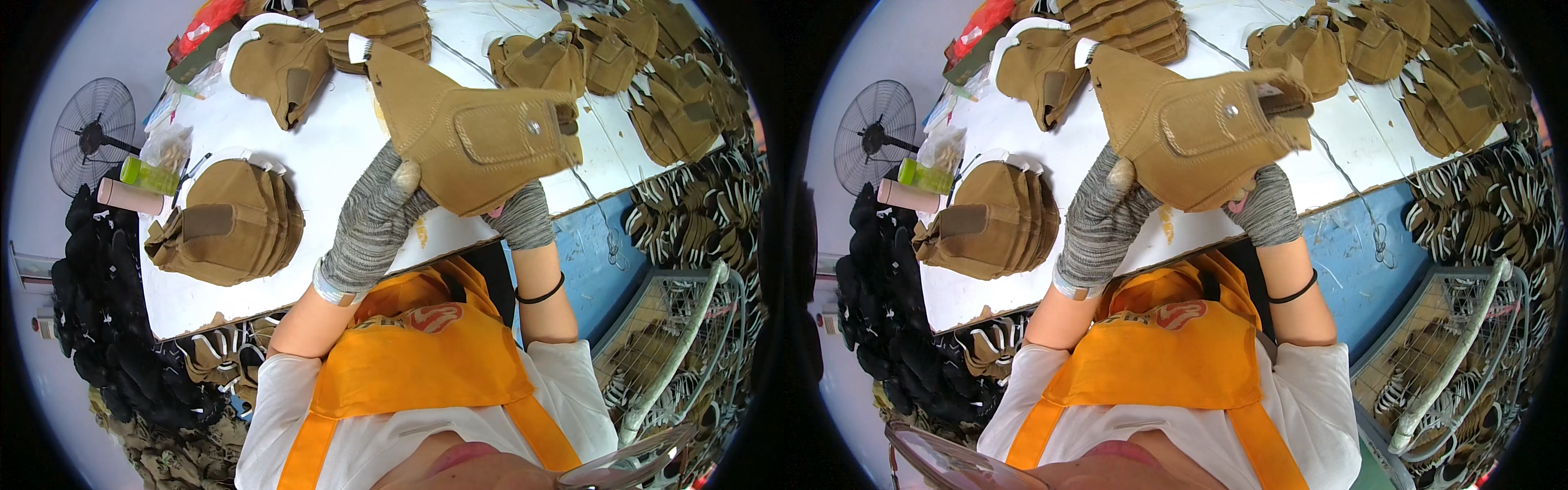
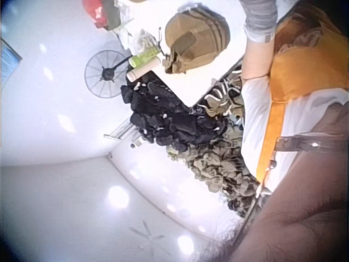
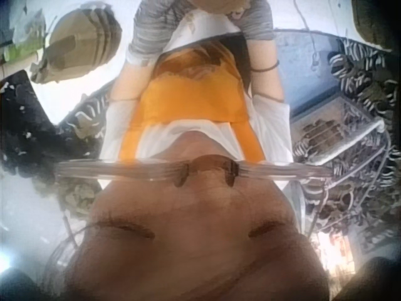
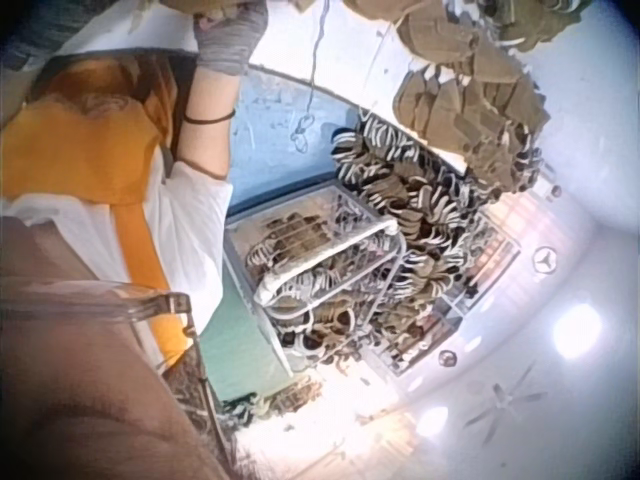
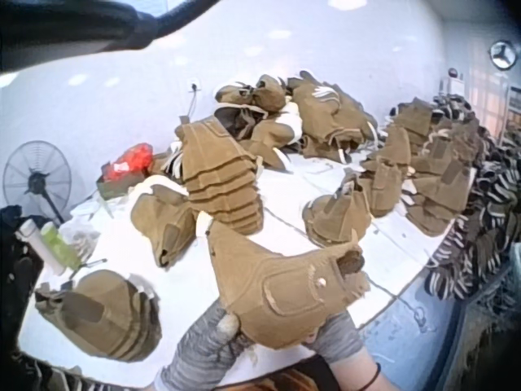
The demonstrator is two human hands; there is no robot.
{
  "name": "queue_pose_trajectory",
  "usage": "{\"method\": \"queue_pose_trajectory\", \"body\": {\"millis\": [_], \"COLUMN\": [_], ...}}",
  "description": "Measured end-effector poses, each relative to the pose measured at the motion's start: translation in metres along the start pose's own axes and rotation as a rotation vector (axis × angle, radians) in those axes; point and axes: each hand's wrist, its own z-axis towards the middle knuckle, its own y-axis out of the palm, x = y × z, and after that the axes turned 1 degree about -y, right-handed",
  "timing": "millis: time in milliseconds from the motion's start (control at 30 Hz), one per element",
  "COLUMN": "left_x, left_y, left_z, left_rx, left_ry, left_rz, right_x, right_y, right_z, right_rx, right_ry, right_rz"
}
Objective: The person trims excess threads and material from the edges of boot upper components using small shears while wearing gloves.
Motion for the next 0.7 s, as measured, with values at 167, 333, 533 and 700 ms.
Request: {"method": "queue_pose_trajectory", "body": {"millis": [167,333,533,700], "left_x": [-0.004,-0.002,0.03,0.019], "left_y": [-0.014,-0.022,-0.063,-0.102], "left_z": [-0.004,-0.012,-0.011,0.021], "left_rx": [-0.001,0.058,-0.039,-0.078], "left_ry": [0.022,0.075,0.152,0.678], "left_rz": [-0.008,0.075,0.641,1.38], "right_x": [-0.007,-0.009,-0.048,-0.077], "right_y": [0.005,0.006,-0.014,-0.011], "right_z": [0.003,0.011,0.017,0.03], "right_rx": [-0.041,0.057,-0.099,-0.106], "right_ry": [0.353,0.313,0.262,-0.131], "right_rz": [0.076,0.94,0.539,-0.097]}}
